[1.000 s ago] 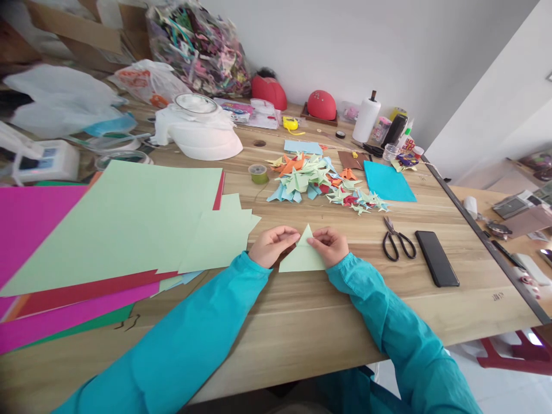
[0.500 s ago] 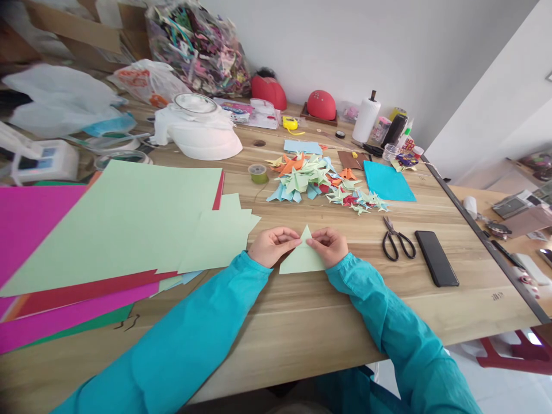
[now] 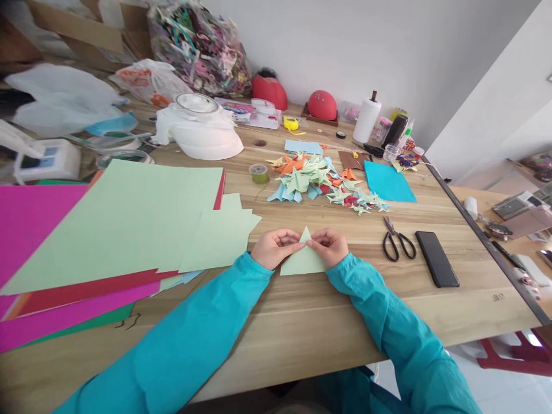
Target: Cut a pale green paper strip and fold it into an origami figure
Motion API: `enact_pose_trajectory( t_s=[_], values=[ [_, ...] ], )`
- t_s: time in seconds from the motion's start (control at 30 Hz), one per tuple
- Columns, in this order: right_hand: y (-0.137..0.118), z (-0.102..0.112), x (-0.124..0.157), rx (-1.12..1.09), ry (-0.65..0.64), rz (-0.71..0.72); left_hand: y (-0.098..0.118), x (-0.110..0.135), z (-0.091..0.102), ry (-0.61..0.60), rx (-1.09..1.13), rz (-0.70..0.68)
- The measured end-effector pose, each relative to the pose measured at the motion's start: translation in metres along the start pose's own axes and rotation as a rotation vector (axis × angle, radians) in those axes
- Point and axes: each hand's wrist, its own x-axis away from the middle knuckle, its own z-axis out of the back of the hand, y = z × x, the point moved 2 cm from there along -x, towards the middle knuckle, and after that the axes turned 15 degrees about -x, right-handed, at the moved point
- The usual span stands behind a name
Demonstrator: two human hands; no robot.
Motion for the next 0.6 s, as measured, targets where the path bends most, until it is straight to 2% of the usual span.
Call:
enact_pose_trajectory(
  t_s=[0.23, 0.47, 0.6],
  values=[
    [0.0029, 0.0031, -0.0029, -0.08, 0.032, -0.123, -0.0003, -0.0017, 0.0033, 0.035, -0.023, -0.014],
    [-0.0008, 0.0026, -0.002, -0.043, -0.031, -0.136, -0.0038, -0.0046, 0.0044, 0.063, -0.006, -0.045],
    [-0.0029, 0.0012, -0.0016, -0.007, -0.115, -0.181, -0.0024, -0.0039, 0.0049, 0.059, -0.012, -0.039]
  ],
)
